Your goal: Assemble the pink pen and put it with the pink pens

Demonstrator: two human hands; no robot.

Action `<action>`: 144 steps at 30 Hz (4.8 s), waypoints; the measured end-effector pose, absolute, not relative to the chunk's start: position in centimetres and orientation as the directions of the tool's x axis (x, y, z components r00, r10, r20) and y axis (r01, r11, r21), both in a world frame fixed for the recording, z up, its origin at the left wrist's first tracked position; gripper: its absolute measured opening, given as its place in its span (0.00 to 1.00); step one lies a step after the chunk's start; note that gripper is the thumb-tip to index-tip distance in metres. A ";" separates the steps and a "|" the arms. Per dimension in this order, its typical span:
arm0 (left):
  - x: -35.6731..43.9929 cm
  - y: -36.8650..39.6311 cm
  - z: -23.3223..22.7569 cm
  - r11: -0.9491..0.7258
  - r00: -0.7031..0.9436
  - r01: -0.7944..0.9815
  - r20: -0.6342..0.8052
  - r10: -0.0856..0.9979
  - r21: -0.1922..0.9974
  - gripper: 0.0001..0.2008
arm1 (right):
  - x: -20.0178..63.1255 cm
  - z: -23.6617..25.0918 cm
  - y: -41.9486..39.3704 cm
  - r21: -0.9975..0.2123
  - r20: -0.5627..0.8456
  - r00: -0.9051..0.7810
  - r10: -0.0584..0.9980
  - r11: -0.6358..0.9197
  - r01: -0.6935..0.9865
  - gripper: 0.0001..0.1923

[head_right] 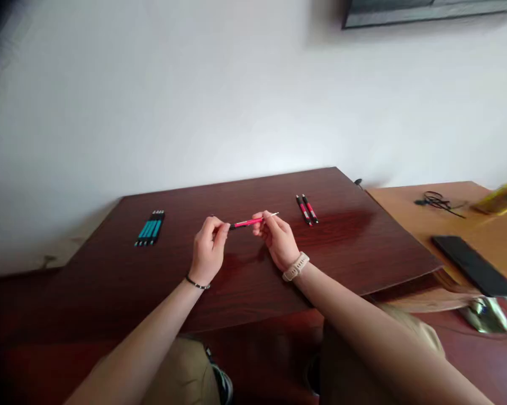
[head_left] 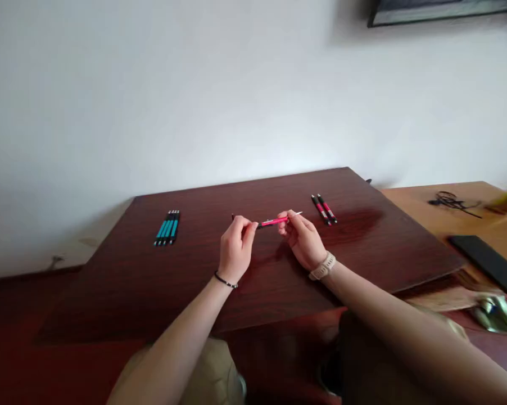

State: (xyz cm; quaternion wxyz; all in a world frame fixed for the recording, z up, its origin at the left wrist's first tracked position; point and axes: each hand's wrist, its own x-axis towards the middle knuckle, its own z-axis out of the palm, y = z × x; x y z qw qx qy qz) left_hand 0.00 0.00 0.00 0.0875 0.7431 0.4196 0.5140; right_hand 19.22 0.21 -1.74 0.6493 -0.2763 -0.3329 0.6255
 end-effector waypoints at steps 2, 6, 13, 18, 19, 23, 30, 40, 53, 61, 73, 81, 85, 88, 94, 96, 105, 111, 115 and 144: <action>0.0 -0.2 0.2 -0.649 0.127 0.543 0.712 0.691 0.533 0.13 | 19.1 -1.7 0.2 -0.771 0.077 -0.006 0.997 0.056 -0.634 0.18; -0.2 -0.4 0.3 -0.653 0.165 0.515 0.683 0.711 0.555 0.14 | 19.2 -1.5 0.2 -0.761 0.065 -0.012 0.998 0.042 -0.647 0.18; -0.1 -0.5 0.1 -0.494 0.359 0.144 0.420 0.834 0.858 0.14 | 19.8 -1.6 0.6 -0.765 0.039 -0.016 0.999 0.020 -0.644 0.18; 0.5 -1.1 0.6 -0.394 0.586 0.062 0.286 0.758 0.917 0.19 | 19.7 -1.5 0.4 -0.802 0.019 -0.070 0.997 -0.026 -0.597 0.19; 0.6 -1.3 0.7 -0.389 0.612 0.068 0.269 0.743 0.919 0.20 | 19.6 -1.4 0.2 -0.816 0.020 -0.105 0.994 -0.045 -0.576 0.20; 1.0 -1.6 0.6 -0.418 0.703 0.154 0.198 0.683 0.895 0.20 | 19.3 -1.2 -0.4 -0.874 0.014 -0.258 0.966 -0.113 -0.472 0.21; 0.9 -1.6 -0.4 -0.659 0.750 0.397 0.188 0.634 0.639 0.12 | 19.4 -1.4 -0.5 -0.954 0.049 -0.241 0.969 -0.026 -0.298 0.23; 0.9 -1.5 -0.7 -0.717 0.752 0.399 0.244 0.613 0.572 0.13 | 19.6 -1.9 -0.3 -0.960 0.090 -0.254 0.963 0.016 -0.279 0.24; 1.0 -1.8 -0.2 -0.669 0.747 0.419 0.186 0.638 0.614 0.14 | 19.6 -1.3 -0.5 -0.975 0.103 -0.262 0.960 0.045 -0.220 0.23; 1.1 -1.8 0.0 -0.680 0.738 0.451 0.187 0.648 0.579 0.17 | 19.6 -1.3 -0.8 -0.986 0.101 -0.319 0.942 0.052 -0.159 0.24; 0.6 -0.6 -1.4 -0.714 0.544 0.568 0.465 0.699 0.410 0.10 | 19.6 1.2 -0.8 -0.842 0.485 -0.381 0.787 0.539 0.042 0.19; -0.2 -0.5 0.3 -0.675 0.423 0.598 0.546 0.724 0.432 0.13 | 21.7 0.2 3.4 -0.761 0.447 -0.229 0.865 0.502 0.411 0.14; -0.3 -0.1 -0.3 -0.647 0.423 0.631 0.508 0.750 0.429 0.16 | 21.6 -2.2 5.3 -0.628 0.445 -0.317 0.838 0.544 0.557 0.17; -0.3 0.3 -0.8 -0.635 0.427 0.643 0.488 0.761 0.428 0.24 | 20.8 -3.8 6.0 -0.582 0.454 -0.344 0.822 0.566 0.584 0.19; 0.3 0.6 -1.5 -0.625 0.420 0.639 0.476 0.772 0.449 0.34 | 20.3 -4.9 6.4 -0.560 0.479 -0.350 0.805 0.587 0.584 0.21; 0.5 0.7 -1.8 -0.620 0.414 0.639 0.475 0.776 0.455 0.34 | 20.3 -4.9 6.4 -0.571 0.486 -0.334 0.808 0.583 0.578 0.21; 0.9 0.8 -1.7 -0.608 0.393 0.648 0.482 0.783 0.459 0.33 | 20.3 -5.2 6.5 -0.549 0.504 -0.340 0.794 0.599 0.583 0.17; 1.0 0.4 -1.8 -0.652 0.441 0.629 0.495 0.748 0.424 0.40 | 20.4 -5.3 6.7 -0.557 0.487 -0.330 0.808 0.579 0.595 0.10; 1.1 0.3 -2.0 -0.660 0.456 0.638 0.497 0.739 0.396 0.40 | 20.5 -5.4 6.8 -0.561 0.482 -0.312 0.819 0.562 0.608 0.05; 0.9 -0.3 -2.0 -0.619 0.486 0.734 0.420 0.767 0.280 0.36 | 21.3 -2.9 4.8 -0.895 0.364 0.192 0.911 0.400 -0.200 0.24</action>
